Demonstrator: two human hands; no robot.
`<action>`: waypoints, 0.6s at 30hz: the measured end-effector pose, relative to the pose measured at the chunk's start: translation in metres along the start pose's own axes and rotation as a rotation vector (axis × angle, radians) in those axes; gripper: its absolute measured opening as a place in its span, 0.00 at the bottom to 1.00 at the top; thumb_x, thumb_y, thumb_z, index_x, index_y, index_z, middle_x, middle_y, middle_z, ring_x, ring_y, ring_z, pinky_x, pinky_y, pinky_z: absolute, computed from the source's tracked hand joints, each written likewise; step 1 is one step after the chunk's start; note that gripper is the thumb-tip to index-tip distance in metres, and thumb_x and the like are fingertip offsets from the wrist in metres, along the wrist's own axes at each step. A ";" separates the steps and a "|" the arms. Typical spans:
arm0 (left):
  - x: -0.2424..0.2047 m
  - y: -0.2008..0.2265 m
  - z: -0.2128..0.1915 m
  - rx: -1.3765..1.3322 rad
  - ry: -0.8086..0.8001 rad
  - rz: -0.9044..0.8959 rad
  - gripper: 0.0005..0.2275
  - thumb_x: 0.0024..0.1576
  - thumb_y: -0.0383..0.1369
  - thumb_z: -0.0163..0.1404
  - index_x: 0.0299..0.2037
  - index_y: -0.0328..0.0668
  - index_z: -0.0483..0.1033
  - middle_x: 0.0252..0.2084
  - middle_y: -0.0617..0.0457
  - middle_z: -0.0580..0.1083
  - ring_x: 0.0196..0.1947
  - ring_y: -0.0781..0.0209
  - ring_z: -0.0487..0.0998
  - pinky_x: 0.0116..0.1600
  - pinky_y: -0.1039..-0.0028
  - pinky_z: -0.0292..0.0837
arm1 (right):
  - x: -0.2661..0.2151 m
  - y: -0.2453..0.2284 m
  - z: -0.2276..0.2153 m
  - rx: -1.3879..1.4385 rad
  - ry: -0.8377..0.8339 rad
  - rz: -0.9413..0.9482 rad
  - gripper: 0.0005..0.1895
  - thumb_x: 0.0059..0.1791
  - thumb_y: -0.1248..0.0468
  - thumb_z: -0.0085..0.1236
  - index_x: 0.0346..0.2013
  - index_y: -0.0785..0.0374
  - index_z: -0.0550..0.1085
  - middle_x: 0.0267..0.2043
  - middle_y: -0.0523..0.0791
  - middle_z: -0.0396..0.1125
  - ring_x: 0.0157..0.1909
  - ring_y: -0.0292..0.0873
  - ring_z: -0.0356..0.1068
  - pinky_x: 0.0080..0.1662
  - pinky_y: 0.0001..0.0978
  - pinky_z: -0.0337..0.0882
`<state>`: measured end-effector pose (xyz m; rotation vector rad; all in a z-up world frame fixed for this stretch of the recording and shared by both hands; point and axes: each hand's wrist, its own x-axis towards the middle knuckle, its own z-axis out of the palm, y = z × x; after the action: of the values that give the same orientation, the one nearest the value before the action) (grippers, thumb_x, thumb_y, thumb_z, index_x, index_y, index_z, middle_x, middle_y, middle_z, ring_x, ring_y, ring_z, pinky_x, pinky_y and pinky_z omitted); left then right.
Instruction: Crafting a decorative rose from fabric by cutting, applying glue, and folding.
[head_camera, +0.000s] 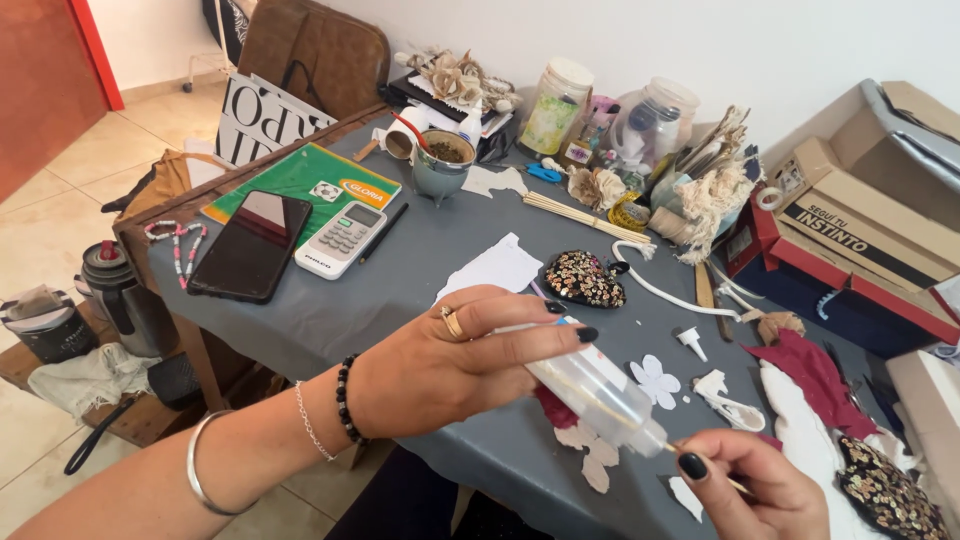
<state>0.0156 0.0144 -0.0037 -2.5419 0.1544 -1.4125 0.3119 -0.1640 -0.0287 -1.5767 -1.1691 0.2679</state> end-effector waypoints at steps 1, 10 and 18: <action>-0.003 -0.002 0.002 0.021 -0.001 -0.019 0.07 0.72 0.25 0.39 0.40 0.37 0.68 0.70 0.50 0.64 0.64 0.43 0.71 0.65 0.53 0.72 | -0.004 -0.012 0.010 -0.034 0.085 -0.033 0.06 0.46 0.68 0.65 0.34 0.69 0.80 0.26 0.47 0.71 0.27 0.37 0.65 0.34 0.25 0.62; -0.022 -0.013 0.012 -0.015 0.058 -0.204 0.08 0.66 0.32 0.53 0.34 0.46 0.75 0.64 0.52 0.69 0.62 0.50 0.70 0.66 0.57 0.68 | -0.001 -0.036 0.022 -0.309 0.045 -0.342 0.07 0.46 0.72 0.62 0.39 0.64 0.81 0.34 0.44 0.76 0.28 0.34 0.62 0.36 0.25 0.65; -0.040 -0.021 0.020 -0.058 0.010 -0.270 0.06 0.65 0.34 0.55 0.35 0.46 0.76 0.65 0.52 0.67 0.64 0.47 0.69 0.66 0.54 0.65 | 0.063 0.014 -0.013 -0.627 -0.457 -0.430 0.15 0.45 0.62 0.59 0.46 0.49 0.83 0.36 0.36 0.83 0.35 0.36 0.84 0.38 0.32 0.77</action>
<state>0.0112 0.0457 -0.0412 -2.6838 -0.1547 -1.5336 0.3591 -0.1212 -0.0113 -1.7815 -2.0590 -0.0396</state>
